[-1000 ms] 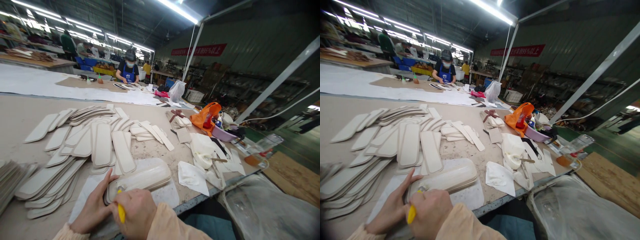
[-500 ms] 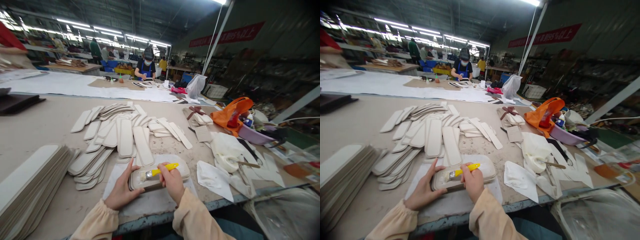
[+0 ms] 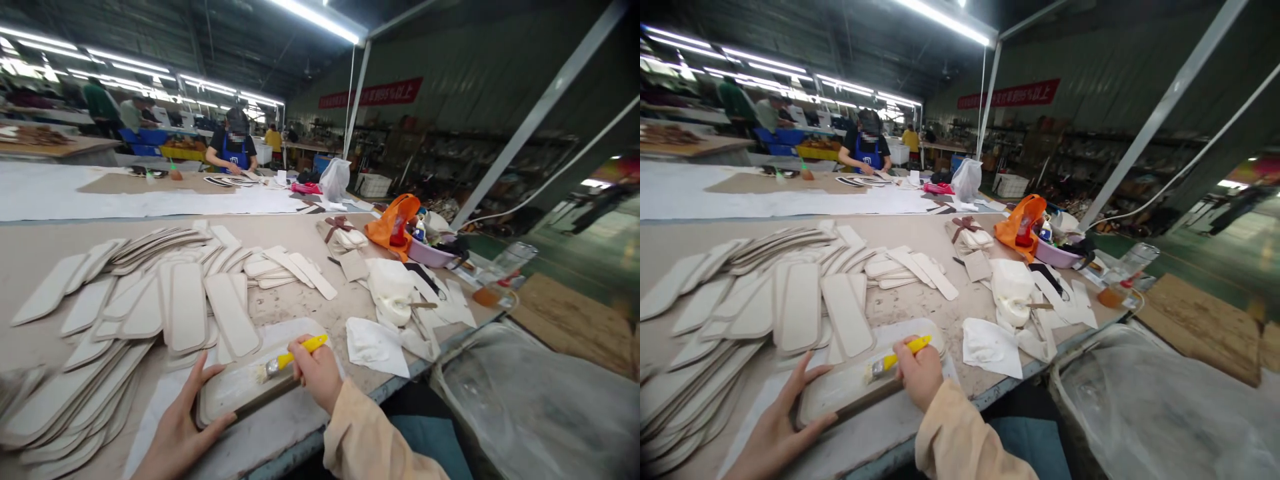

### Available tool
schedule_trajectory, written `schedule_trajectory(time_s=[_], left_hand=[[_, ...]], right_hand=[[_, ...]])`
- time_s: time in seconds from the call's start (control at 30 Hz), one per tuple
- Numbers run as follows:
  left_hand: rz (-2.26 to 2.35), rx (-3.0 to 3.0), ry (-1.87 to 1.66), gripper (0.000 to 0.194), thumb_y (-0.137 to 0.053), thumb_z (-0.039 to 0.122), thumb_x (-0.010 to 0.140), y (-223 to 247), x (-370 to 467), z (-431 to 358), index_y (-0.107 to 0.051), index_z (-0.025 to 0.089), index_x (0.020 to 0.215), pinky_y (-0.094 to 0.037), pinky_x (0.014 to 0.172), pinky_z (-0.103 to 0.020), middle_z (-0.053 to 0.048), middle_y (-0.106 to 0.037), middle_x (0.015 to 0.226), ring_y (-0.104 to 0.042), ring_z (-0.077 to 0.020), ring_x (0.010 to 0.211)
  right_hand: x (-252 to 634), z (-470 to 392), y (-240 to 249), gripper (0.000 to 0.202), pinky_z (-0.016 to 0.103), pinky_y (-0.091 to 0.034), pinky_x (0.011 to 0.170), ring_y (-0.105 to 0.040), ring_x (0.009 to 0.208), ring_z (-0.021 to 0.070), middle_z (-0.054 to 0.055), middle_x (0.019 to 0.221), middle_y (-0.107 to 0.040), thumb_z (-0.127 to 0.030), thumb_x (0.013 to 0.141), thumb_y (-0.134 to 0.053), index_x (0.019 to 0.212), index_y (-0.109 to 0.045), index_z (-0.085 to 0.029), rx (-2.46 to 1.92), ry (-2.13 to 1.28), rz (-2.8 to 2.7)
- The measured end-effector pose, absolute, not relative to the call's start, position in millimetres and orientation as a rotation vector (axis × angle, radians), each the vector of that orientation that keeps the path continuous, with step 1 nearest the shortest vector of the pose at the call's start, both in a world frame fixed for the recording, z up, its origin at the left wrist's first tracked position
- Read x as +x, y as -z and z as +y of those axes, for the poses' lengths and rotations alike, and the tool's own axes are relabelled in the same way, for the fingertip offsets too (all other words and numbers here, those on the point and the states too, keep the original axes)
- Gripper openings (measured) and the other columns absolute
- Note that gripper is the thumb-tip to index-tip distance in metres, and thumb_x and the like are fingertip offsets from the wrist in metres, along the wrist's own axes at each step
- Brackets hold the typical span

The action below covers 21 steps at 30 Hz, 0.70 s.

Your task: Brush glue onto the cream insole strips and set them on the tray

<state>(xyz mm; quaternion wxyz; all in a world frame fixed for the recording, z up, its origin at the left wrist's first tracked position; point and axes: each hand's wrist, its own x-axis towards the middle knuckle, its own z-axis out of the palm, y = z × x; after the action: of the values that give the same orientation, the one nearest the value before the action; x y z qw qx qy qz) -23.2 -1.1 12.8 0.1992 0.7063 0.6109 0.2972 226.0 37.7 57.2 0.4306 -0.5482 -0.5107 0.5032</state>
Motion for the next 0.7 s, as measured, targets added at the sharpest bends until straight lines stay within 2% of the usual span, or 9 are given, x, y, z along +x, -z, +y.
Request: schedule_trajectory(time_s=[0.1, 0.2, 0.37, 0.5, 0.6, 0.7], left_hand=[[1.723, 2.025, -0.820, 0.091, -0.060, 0.054, 0.074, -12.3, -24.2, -1.1, -0.013, 0.024, 0.146, -0.046, 0.097, -0.048, -0.011, -0.058, 0.128, -0.052, -0.0308, 0.121], [1.729, 2.046, -0.833, 0.084, -0.060, 0.054, 0.074, -10.7, -25.5, -2.2, -0.023, 0.025, 0.144, -0.045, 0.098, -0.048, -0.010, -0.056, 0.130, -0.051, -0.0313, 0.122], [1.712, 2.014, -0.862, 0.091, -0.061, 0.051, 0.074, -10.8, -25.2, -2.1, -0.012, 0.025, 0.147, -0.040, 0.102, -0.049, -0.009, -0.056, 0.129, -0.050, -0.0300, 0.122], [1.687, 2.013, -0.867, 0.088, -0.061, 0.047, 0.076, -13.6, -23.8, -2.5, -0.012, 0.026, 0.147, -0.039, 0.104, -0.050, -0.010, -0.056, 0.128, -0.051, -0.0293, 0.122], [1.647, 2.041, -0.876, 0.084, -0.061, 0.044, 0.078, -13.7, -22.7, -4.7, -0.017, 0.025, 0.146, -0.039, 0.104, -0.049, -0.011, -0.055, 0.128, -0.050, -0.0286, 0.123], [1.605, 2.039, -0.895, 0.085, -0.063, 0.047, 0.076, -10.8, -24.7, -7.3, -0.020, 0.023, 0.145, -0.038, 0.105, -0.050, -0.012, -0.053, 0.132, -0.045, -0.0297, 0.127]], right_hand=[[268.6, 45.3, -60.7, 0.032, 0.022, -0.034, 0.043, -0.040, 0.036, 0.0106, -0.006, 0.041, -0.045, -0.044, 0.084, -0.048, 0.064, -0.054, -0.019, -1.498, -1.061, -1.288], [310.5, 50.7, -71.9, 0.033, 0.024, -0.038, 0.047, -0.044, 0.039, 0.0123, -0.005, 0.043, -0.048, -0.046, 0.085, -0.047, 0.067, -0.055, -0.019, -1.582, -0.885, -1.334], [327.5, 42.2, -83.5, 0.032, 0.024, -0.042, 0.055, -0.056, 0.051, 0.0149, -0.003, 0.052, -0.055, -0.045, 0.092, -0.041, 0.082, -0.059, -0.020, -1.561, -0.570, -1.483], [299.5, 22.5, -78.1, 0.028, 0.024, -0.043, 0.064, -0.062, 0.066, 0.0157, 0.002, 0.070, -0.065, -0.032, 0.095, -0.039, 0.084, -0.062, -0.019, -1.456, -0.289, -1.879], [278.8, 8.9, -75.2, 0.024, 0.024, -0.043, 0.066, -0.063, 0.069, 0.0159, 0.003, 0.072, -0.066, -0.026, 0.094, -0.042, 0.085, -0.063, -0.020, -1.258, -0.331, -2.095], [276.3, 9.1, -76.8, 0.022, 0.025, -0.045, 0.067, -0.062, 0.070, 0.0151, 0.003, 0.077, -0.065, -0.029, 0.094, -0.043, 0.088, -0.063, -0.020, -1.100, -0.600, -1.929]])
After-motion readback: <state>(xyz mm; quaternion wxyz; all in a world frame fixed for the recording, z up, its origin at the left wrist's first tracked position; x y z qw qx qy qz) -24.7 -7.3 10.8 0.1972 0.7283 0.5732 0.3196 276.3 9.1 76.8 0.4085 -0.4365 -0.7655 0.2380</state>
